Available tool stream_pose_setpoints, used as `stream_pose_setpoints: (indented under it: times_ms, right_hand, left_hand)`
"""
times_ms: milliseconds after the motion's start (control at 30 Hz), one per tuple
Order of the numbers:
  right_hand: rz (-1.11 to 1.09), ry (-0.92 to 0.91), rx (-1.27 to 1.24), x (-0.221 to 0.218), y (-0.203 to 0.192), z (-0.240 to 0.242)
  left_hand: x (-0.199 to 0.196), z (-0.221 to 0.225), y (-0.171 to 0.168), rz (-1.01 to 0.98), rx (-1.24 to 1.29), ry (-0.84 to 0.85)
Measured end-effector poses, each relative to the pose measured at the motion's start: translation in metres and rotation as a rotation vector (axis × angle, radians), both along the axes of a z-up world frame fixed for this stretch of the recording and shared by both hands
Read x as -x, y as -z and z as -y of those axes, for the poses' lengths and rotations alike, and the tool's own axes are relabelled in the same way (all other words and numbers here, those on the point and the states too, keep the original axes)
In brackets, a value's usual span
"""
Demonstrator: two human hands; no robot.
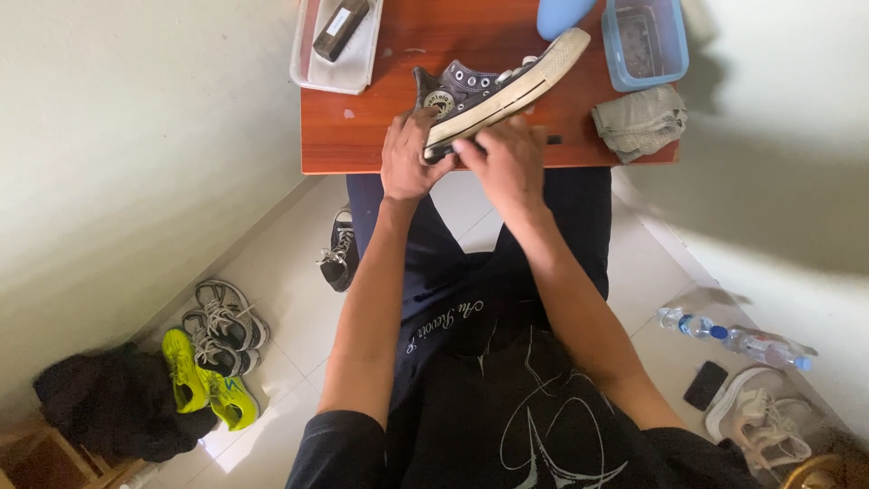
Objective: Restoring or repairing a sneaker by applying a substance to the rubber midsole using a brush and a small tool.
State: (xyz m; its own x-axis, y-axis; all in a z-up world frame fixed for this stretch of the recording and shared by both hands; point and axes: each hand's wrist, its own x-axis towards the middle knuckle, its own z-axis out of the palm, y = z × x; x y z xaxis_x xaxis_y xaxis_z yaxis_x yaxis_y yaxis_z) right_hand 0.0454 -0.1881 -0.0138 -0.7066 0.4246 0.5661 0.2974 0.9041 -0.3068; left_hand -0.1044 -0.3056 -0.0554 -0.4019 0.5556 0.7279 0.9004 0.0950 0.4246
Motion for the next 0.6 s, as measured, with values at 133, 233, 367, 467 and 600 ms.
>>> stream_pose_setpoints:
  times_ms: [133,233,367,467,600]
  right_hand:
    - [0.013,0.118,-0.083,-0.012,0.020,-0.030]
    - [-0.008,0.104,-0.085,-0.005,0.017,-0.019]
    - [-0.019,0.050,-0.068,0.002,0.009,0.000]
    - [-0.017,0.070,-0.064,-0.004,0.004,-0.018]
    - [0.033,0.156,-0.007,-0.012,0.005,-0.022]
  left_hand:
    - [0.002,-0.002,0.009,0.010,-0.007,-0.016]
    - [0.004,-0.003,0.007,0.004,-0.006,-0.016]
    - [0.000,-0.001,0.003,-0.002,0.006,0.010]
    - [0.003,-0.003,0.003,-0.003,-0.006,0.008]
    - [0.002,-0.003,0.006,0.005,-0.024,-0.001]
